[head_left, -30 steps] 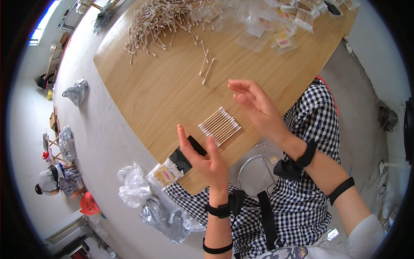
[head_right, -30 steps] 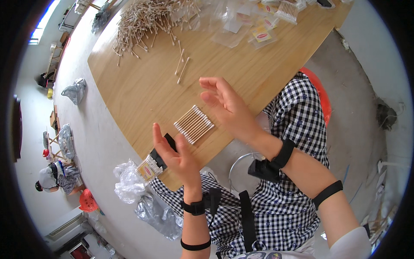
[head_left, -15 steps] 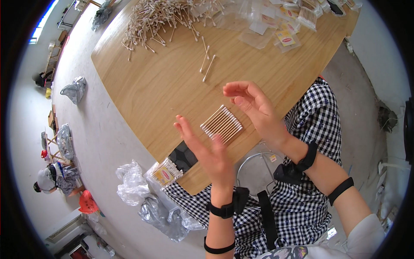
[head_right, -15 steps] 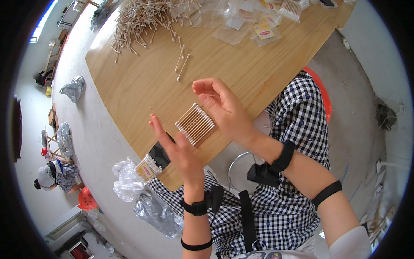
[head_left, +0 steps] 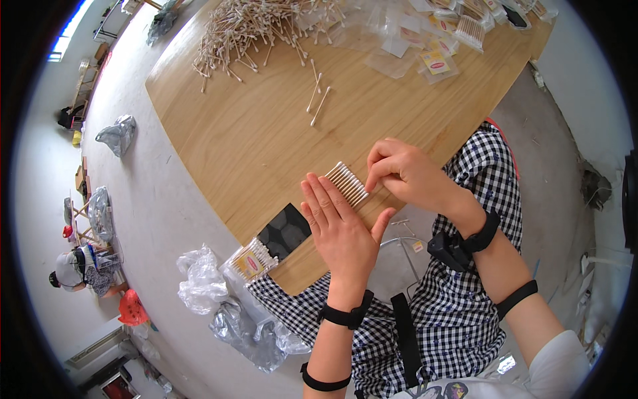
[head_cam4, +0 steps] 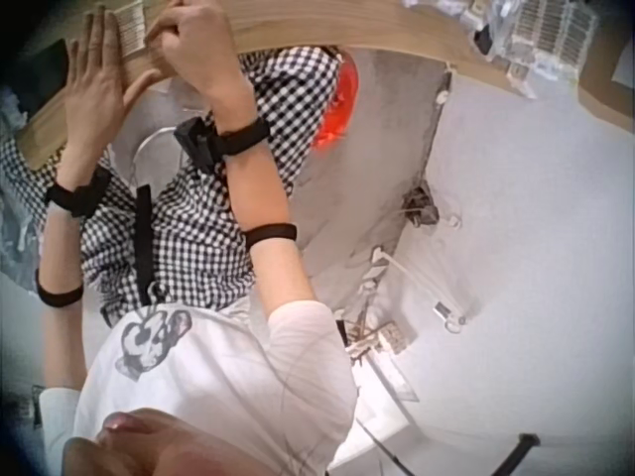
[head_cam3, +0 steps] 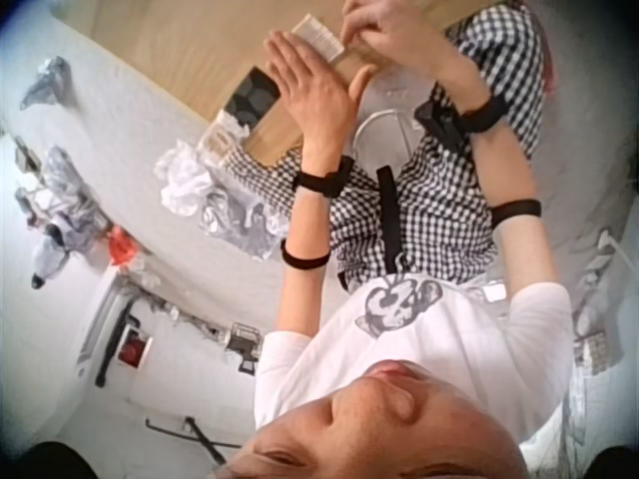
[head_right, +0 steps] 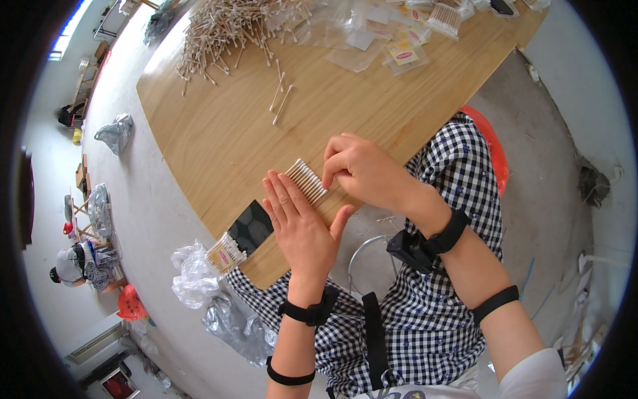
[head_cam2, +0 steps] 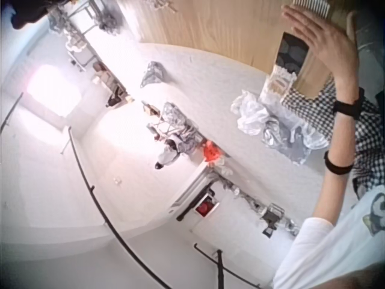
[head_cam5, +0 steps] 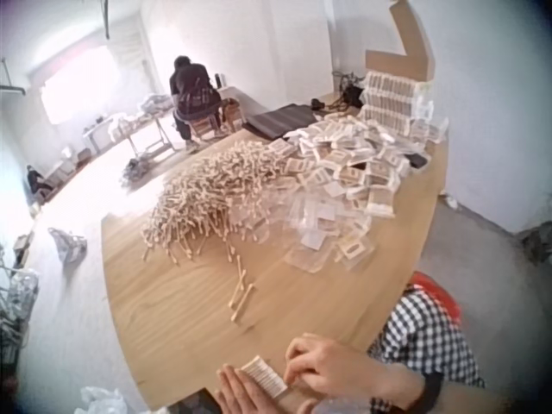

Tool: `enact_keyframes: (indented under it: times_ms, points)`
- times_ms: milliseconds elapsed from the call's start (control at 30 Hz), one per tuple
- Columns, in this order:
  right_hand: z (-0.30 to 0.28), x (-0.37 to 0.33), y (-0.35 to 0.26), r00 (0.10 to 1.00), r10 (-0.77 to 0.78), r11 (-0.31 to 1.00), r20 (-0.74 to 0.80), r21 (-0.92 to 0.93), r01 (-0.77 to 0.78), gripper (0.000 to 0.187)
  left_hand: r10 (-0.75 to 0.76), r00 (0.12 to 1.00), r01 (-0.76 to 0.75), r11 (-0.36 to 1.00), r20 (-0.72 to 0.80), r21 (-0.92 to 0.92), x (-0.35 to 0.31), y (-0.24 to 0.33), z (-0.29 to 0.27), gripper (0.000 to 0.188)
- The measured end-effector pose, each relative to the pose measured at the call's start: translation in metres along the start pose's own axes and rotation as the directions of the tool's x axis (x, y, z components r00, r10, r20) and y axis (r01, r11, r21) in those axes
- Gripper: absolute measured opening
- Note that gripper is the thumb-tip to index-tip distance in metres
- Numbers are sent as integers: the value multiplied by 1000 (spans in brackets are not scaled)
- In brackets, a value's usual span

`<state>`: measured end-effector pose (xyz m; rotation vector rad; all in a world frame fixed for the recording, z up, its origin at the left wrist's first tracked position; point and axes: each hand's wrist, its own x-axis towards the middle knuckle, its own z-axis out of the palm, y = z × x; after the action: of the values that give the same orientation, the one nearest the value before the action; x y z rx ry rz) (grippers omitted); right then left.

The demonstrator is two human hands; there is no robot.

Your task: Picking up individual cotton swabs from a large pile, aligning them, and placing them into small plastic bags.

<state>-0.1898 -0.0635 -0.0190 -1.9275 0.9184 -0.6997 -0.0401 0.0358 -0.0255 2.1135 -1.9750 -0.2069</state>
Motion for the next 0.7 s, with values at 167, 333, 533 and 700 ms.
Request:
enact_keyframes:
  times_ms: [167, 333, 533, 700]
  points:
    - [4, 1, 0, 999, -33, 999, 7, -20, 33, 18, -4, 1000, 4, 1000, -20, -1, -1, -3, 2, 115]
    - [4, 0, 1, 1000, -26, 1000, -15, 7, 26, 16, 0, 999, 0, 1000, -32, 4, 0, -1, 3, 114]
    - [8, 3, -1, 996, -17, 1000, -82, -27, 15, 13, 1, 999, 0, 1000, -43, 6, 0, -1, 3, 113]
    - [7, 3, -1, 998, -26, 998, -51, -54, 23, 15, -2, 999, 3, 1000, -43, 13, 0, -2, 4, 113]
